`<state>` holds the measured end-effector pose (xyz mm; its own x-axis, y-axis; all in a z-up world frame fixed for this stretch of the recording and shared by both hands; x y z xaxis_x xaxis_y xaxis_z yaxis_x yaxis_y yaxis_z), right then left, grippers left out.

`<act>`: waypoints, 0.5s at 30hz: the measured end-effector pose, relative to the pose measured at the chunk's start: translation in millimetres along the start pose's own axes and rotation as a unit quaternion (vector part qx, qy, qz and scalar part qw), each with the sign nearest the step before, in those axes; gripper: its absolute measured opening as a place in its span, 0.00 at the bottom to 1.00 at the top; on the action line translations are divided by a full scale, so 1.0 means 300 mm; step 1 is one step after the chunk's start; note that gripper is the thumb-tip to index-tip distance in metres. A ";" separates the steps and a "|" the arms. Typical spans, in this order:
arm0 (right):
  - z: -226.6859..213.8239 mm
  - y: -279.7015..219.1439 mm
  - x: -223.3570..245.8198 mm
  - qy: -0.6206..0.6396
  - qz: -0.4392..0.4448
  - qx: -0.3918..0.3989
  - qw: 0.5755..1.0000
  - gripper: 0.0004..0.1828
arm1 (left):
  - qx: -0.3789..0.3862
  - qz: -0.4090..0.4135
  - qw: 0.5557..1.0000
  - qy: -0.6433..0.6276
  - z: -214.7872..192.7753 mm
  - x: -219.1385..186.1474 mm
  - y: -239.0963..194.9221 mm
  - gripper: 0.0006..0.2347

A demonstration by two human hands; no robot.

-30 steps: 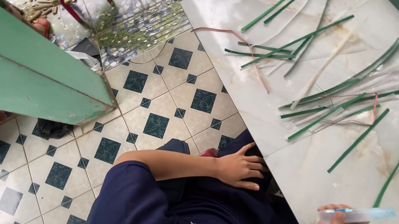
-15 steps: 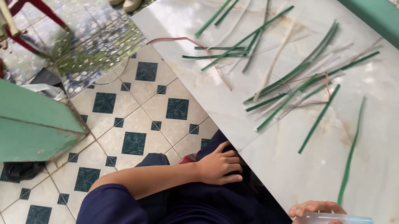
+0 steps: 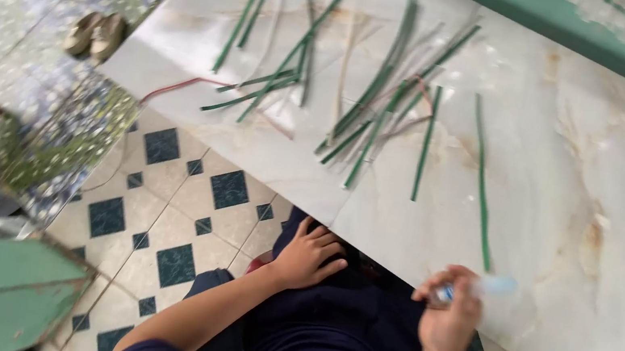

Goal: The person applies glue to the end of a green plastic strip and joins it to another strip. They repeat this process, aligning and pressing the strips together on a white table. The person briefly handles a smartphone before continuing to assemble more strips.

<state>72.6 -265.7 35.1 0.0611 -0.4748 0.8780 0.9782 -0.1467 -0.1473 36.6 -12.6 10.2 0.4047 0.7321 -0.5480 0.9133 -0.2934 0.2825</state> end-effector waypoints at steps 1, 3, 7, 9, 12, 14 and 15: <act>0.010 -0.010 0.017 0.000 -0.009 -0.016 1.000 0.15 | 0.009 0.014 1.000 -0.008 -0.003 -0.011 0.004 0.16; 0.031 -0.028 0.028 -0.069 0.056 -0.047 0.995 0.15 | -0.002 -0.004 1.000 0.005 -0.019 -0.021 0.008 0.13; 0.074 0.000 0.150 -0.010 -0.022 -0.033 0.999 0.21 | 0.010 0.010 1.000 0.001 0.022 -0.004 0.010 0.13; 0.077 0.030 0.201 0.022 -0.098 0.002 0.995 0.19 | 0.042 -0.026 0.998 0.028 0.035 0.007 0.020 0.13; 0.002 0.123 0.232 -0.047 -0.156 0.029 0.986 0.12 | 0.001 0.008 0.999 0.036 -0.009 -0.049 0.051 0.10; -0.037 0.205 0.333 -0.177 -0.187 -0.012 0.966 0.10 | 0.015 0.006 0.999 0.033 0.003 -0.056 0.052 0.10; -0.054 0.252 0.383 -0.302 -0.208 -0.034 0.930 0.09 | 0.016 -0.006 0.999 0.038 0.005 -0.049 0.059 0.10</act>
<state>150.4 -345.4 117.6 -0.1995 0.2070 0.9578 0.9285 -0.2725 0.2523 46.7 -29.4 22.1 0.3906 0.7800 -0.4890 0.9194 -0.3032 0.2506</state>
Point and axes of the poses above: each hand's wrist, its own y-axis towards the middle knuckle, its own z-axis out of the palm, x = y × z, the point moved 4 cm from there along y, towards the middle knuckle, and after that the axes turned 2 degrees about -x, right-handed, at the moved point
